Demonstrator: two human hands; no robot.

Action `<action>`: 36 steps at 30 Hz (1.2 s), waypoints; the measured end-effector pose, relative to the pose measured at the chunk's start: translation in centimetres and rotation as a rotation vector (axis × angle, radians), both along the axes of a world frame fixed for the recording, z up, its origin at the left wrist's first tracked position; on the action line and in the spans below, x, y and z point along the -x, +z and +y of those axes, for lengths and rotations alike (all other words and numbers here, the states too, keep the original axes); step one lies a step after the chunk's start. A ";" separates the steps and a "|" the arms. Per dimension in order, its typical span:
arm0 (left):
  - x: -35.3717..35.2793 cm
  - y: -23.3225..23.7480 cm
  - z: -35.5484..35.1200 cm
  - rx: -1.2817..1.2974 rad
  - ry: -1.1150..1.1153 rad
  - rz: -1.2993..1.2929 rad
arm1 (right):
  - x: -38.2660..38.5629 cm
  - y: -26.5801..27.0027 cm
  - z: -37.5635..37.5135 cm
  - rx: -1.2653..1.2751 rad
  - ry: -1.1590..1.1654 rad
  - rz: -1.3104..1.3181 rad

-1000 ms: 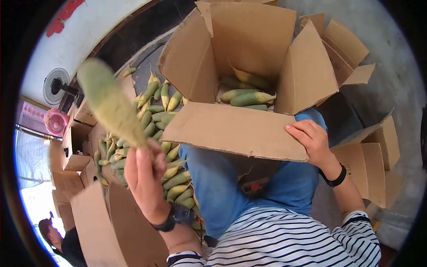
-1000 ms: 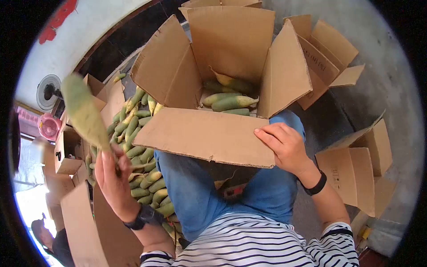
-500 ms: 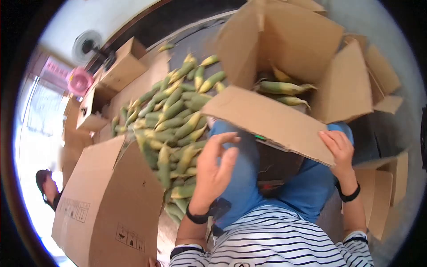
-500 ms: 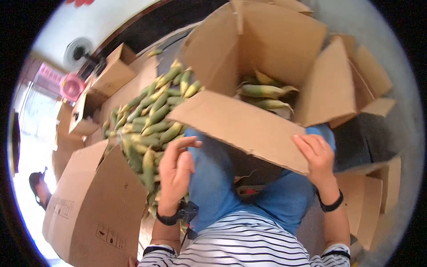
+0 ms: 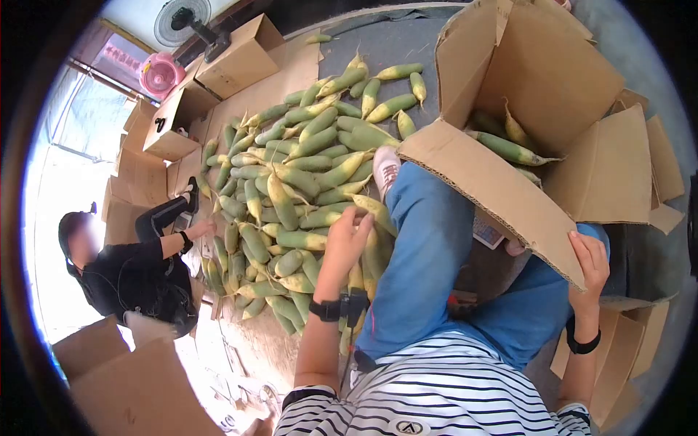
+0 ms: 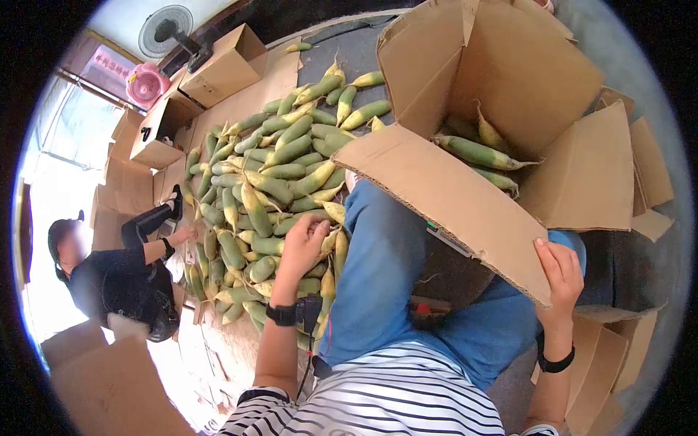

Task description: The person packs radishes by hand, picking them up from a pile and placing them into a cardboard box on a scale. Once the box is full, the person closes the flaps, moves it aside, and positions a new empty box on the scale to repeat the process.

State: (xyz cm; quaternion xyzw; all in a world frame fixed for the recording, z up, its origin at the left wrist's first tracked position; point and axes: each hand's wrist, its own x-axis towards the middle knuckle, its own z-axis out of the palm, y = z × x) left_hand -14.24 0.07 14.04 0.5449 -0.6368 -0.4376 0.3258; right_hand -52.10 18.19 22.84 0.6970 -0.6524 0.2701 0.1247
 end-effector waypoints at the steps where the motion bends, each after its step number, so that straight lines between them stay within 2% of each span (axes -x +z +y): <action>1: -1.3 -1.9 -0.1 -0.015 -0.041 -0.296 | 0.0 0.0 0.0 -0.001 -0.005 0.004; 2: -2.5 -3.9 0.1 -0.033 -0.085 -0.592 | 0.1 0.0 0.1 -0.004 -0.010 0.007; 3: -3.6 -5.8 0.6 -0.044 -0.082 -0.592 | 0.2 -0.1 0.2 -0.013 -0.004 0.006; 5: -5.5 -9.5 2.2 -0.076 -0.158 -0.893 | 0.5 -0.4 0.3 -0.037 0.005 -0.011; 9: -8.1 -13.2 4.0 -0.192 -0.184 -0.975 | 0.5 -0.4 0.3 -0.054 0.009 -0.006; 11: -8.6 -14.5 4.1 -0.163 -0.195 -0.946 | 0.5 -0.4 0.2 -0.039 0.016 0.019; 13: -7.9 -14.5 3.5 0.038 -0.144 -0.830 | 0.4 -0.3 0.1 -0.042 0.021 0.029; 19: -3.9 -14.3 -5.9 0.216 -0.108 -0.805 | 0.5 -0.2 0.1 -0.056 0.014 0.043; 21: -3.3 -14.9 -8.8 0.282 -0.189 -0.911 | 0.5 -0.2 -0.2 -0.047 0.003 0.055; 23: -4.7 -19.4 -10.5 0.294 -0.212 -0.855 | 0.2 -0.3 -0.1 -0.016 -0.001 0.030; 24: -5.0 -19.8 -11.2 0.028 -0.307 -0.912 | 0.1 -0.2 -0.3 -0.007 -0.005 0.039; 25: -5.8 -21.4 -10.6 0.110 -0.299 -0.889 | 0.0 0.0 -0.4 -0.005 -0.051 0.064; 26: -5.8 -21.6 -10.9 0.043 -0.316 -0.971 | -0.2 0.3 -0.6 -0.005 -0.029 0.037; 27: -6.7 -23.3 -10.6 0.091 -0.335 -0.995 | -0.2 0.5 -0.6 -0.002 -0.008 0.008; 28: -6.0 -20.4 -9.3 0.007 -0.372 -1.082 | -0.1 0.5 -0.6 0.003 -0.054 0.020; 31: -6.9 -18.3 -3.7 0.136 -0.360 -0.956 | 0.1 0.3 -0.5 0.022 -0.038 0.011; 32: -7.5 -18.6 -1.9 0.092 -0.402 -0.986 | 0.1 0.4 -0.5 0.027 -0.024 0.012; 33: -7.0 -17.9 0.0 0.028 -0.339 -0.982 | 0.2 0.4 -0.5 0.031 -0.005 0.014; 36: -5.7 -14.1 3.2 0.049 -0.265 -0.850 | 0.4 0.3 -0.3 0.022 0.011 0.025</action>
